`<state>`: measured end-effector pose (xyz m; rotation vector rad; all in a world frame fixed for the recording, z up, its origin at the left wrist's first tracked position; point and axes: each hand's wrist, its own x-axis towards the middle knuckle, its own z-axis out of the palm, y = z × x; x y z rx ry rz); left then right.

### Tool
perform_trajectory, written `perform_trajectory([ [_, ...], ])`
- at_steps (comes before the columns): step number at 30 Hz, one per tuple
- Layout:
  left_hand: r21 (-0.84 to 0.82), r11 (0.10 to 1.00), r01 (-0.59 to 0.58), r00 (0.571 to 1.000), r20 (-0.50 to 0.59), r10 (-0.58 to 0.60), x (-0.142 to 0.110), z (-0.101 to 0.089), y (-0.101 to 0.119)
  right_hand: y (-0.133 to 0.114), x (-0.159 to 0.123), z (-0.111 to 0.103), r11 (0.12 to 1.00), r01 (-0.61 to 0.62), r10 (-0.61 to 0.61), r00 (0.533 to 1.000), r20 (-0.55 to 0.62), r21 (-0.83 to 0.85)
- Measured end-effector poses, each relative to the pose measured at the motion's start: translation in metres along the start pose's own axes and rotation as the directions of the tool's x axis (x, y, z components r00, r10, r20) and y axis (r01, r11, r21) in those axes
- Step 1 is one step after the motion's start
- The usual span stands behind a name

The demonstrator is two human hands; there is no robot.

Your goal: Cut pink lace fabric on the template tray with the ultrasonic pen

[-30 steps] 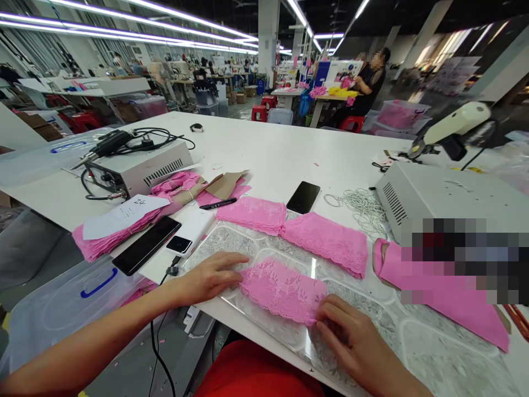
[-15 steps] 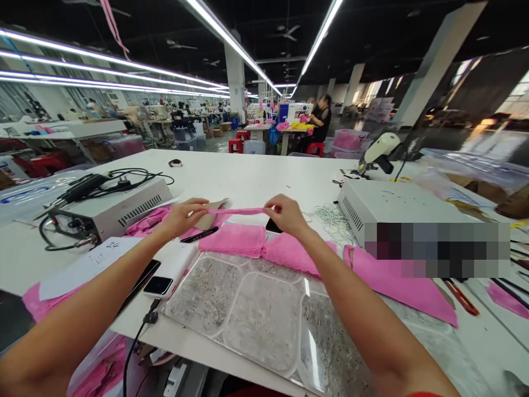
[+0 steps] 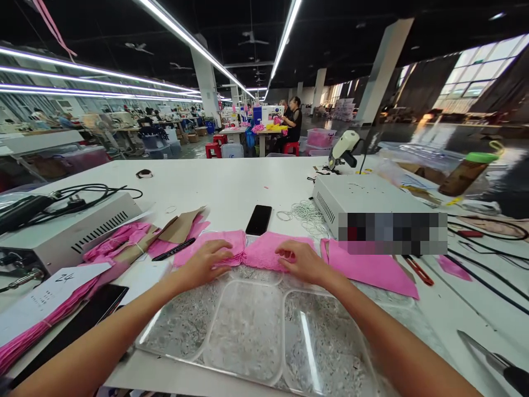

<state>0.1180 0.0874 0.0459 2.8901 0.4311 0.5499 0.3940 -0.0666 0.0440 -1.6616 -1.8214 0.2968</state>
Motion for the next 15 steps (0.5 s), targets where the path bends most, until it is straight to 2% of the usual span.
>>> perform_trajectory([
  [3, -0.032, 0.997, -0.063, 0.997, 0.034, 0.064, 0.033, 0.03, 0.02, 0.009, -0.026, -0.006, 0.998, -0.012, 0.013, 1.0, 0.017, -0.063],
  [6, -0.064, 0.995, -0.074, 0.995, 0.063, 0.079, 0.054, 0.042, 0.023, 0.016, -0.035, -0.002, 0.997, -0.005, 0.007, 1.0, 0.018, -0.08],
  [10, -0.134, 0.991, -0.026, 0.993, 0.109, 0.041, 0.063, 0.038, 0.017, 0.025, -0.034, 0.002, 0.999, 0.015, -0.014, 1.0, 0.005, -0.049],
  [15, -0.209, 0.973, 0.1, 0.99, 0.121, -0.075, 0.07, 0.024, 0.018, 0.029, -0.031, -0.003, 1.0, 0.023, -0.023, 1.0, -0.002, -0.01],
])
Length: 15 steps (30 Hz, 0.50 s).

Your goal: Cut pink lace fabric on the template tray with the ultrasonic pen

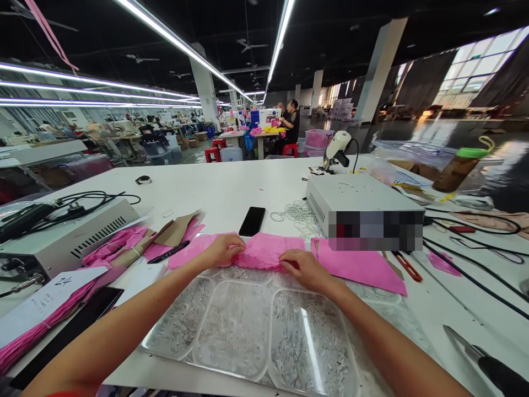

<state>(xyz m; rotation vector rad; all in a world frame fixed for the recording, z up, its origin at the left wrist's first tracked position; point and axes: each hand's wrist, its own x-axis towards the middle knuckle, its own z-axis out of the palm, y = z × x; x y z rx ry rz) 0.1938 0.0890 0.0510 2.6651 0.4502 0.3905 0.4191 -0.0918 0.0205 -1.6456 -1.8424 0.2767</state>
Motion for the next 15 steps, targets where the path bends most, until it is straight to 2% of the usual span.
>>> perform_trajectory([
  [3, -0.043, 0.998, 0.046, 0.999, -0.025, -0.047, 0.006, -0.006, 0.008, -0.009, 0.002, 0.001, 0.998, -0.036, 0.035, 0.999, -0.024, -0.045],
  [9, -0.092, 0.994, 0.056, 0.992, -0.105, -0.065, 0.009, -0.013, 0.023, -0.026, 0.012, 0.014, 0.957, -0.16, 0.119, 0.977, -0.174, -0.241],
  [12, -0.087, 0.996, 0.033, 0.993, -0.113, -0.042, -0.005, -0.019, 0.023, -0.021, 0.009, 0.01, 0.938, -0.161, 0.101, 0.974, -0.203, -0.308],
  [15, -0.074, 0.997, 0.013, 0.996, -0.082, -0.019, -0.033, -0.027, 0.02, -0.019, -0.006, 0.006, 0.937, -0.08, 0.021, 0.985, -0.174, -0.341],
])
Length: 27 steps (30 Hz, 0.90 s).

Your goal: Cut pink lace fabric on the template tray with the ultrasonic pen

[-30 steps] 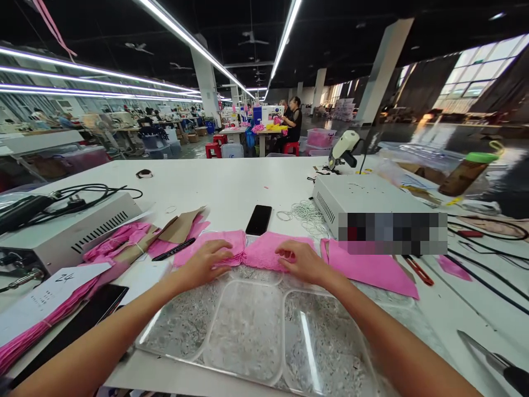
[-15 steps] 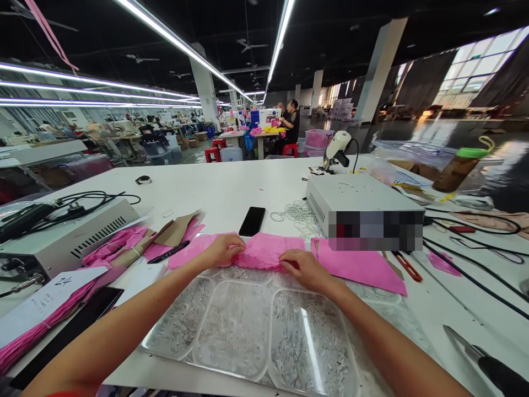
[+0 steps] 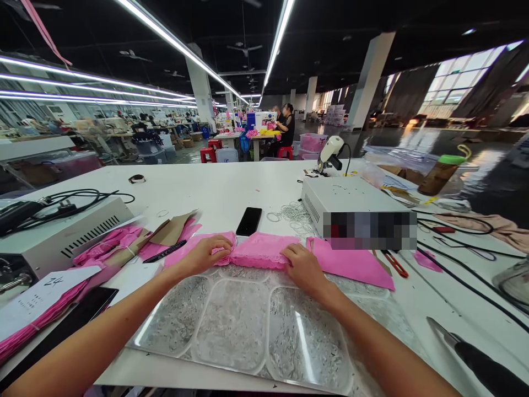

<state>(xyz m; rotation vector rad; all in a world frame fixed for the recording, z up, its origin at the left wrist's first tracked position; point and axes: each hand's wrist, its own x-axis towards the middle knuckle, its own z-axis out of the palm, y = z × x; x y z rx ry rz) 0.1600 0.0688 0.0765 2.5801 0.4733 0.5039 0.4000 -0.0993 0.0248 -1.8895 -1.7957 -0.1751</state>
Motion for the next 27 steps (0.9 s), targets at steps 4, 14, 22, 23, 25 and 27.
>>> perform_trajectory([
  [4, 0.029, 1.0, 0.008, 0.995, 0.094, -0.011, -0.05, -0.013, -0.004, -0.021, -0.027, 0.007, 0.983, 0.178, -0.18, 0.982, 0.053, 0.046],
  [14, 0.222, 0.975, 0.021, 0.957, 0.277, -0.084, -0.113, -0.038, -0.001, -0.062, -0.041, 0.014, 0.849, 0.493, -0.509, 0.86, 0.043, 0.192],
  [22, 0.361, 0.929, -0.084, 0.983, 0.182, 0.018, -0.024, 0.03, 0.008, -0.006, -0.001, 0.023, 0.988, 0.152, -0.152, 0.987, 0.052, 0.016],
  [23, 0.375, 0.922, -0.096, 0.983, 0.18, 0.03, -0.014, 0.038, 0.007, -0.004, 0.0, 0.024, 0.991, 0.135, -0.136, 0.989, 0.064, 0.008],
  [25, 0.396, 0.911, -0.116, 0.983, 0.177, 0.048, 0.0, 0.049, 0.002, -0.001, 0.002, 0.026, 0.992, 0.122, -0.122, 0.99, 0.07, 0.006],
  [27, 0.411, 0.903, -0.126, 0.983, 0.176, 0.057, 0.008, 0.055, -0.004, -0.001, 0.002, 0.026, 0.994, 0.109, -0.11, 0.991, 0.076, 0.016],
])
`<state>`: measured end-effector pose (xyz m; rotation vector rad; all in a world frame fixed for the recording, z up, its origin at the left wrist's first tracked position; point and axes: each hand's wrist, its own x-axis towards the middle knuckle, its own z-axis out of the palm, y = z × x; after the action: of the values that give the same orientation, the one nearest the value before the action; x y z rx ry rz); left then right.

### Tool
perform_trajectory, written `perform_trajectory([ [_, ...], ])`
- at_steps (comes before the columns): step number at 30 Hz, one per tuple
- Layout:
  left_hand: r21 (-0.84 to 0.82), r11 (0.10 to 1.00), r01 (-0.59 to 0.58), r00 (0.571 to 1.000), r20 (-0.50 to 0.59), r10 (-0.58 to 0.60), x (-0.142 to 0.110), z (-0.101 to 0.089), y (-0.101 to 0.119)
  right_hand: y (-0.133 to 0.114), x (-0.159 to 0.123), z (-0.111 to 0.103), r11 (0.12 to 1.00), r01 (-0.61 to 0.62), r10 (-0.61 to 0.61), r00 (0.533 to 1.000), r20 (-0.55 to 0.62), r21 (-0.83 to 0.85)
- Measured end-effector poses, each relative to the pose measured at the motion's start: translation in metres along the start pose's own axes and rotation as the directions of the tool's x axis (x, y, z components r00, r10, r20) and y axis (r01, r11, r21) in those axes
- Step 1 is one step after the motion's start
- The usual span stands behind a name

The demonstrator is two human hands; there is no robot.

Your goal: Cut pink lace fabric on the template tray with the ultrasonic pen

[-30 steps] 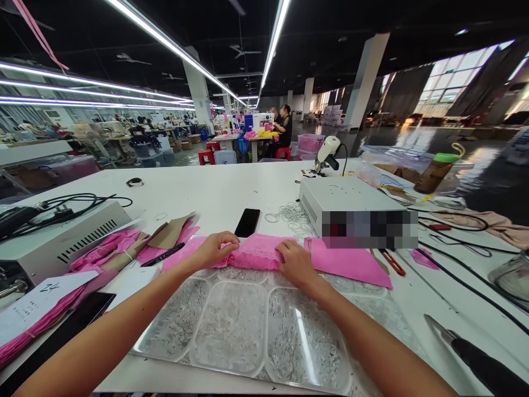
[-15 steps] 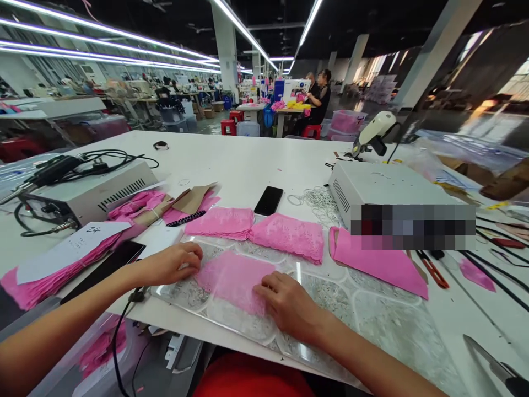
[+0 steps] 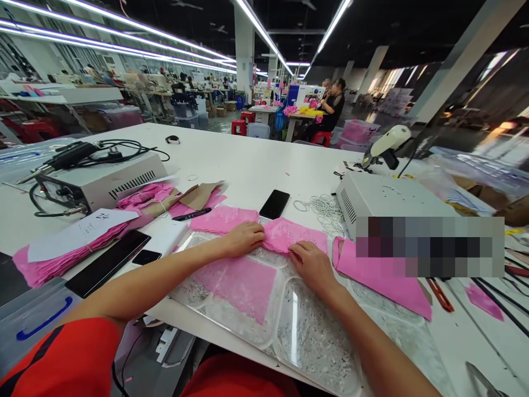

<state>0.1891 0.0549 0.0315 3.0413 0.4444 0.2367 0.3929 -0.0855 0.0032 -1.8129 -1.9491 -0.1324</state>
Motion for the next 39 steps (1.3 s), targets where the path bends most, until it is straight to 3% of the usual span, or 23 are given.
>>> perform_trajectory([
  [8, 0.01, 1.0, -0.025, 1.0, 0.002, 0.025, 0.002, -0.004, -0.01, -0.002, 0.0, -0.004, 0.994, -0.068, 0.067, 0.998, 0.006, 0.083],
  [18, 0.05, 0.999, 0.011, 0.993, -0.115, -0.005, 0.008, 0.001, 0.025, -0.006, 0.004, -0.006, 0.973, -0.167, 0.164, 0.986, 0.035, 0.157],
  [30, -0.012, 0.998, 0.065, 0.991, -0.117, -0.066, 0.017, 0.004, 0.017, -0.007, 0.008, -0.007, 0.957, -0.201, 0.201, 0.979, 0.019, 0.212],
  [39, 0.004, 0.997, 0.083, 0.982, -0.173, -0.081, 0.034, 0.005, 0.045, -0.005, 0.009, -0.006, 0.947, -0.21, 0.216, 0.976, 0.004, 0.243],
])
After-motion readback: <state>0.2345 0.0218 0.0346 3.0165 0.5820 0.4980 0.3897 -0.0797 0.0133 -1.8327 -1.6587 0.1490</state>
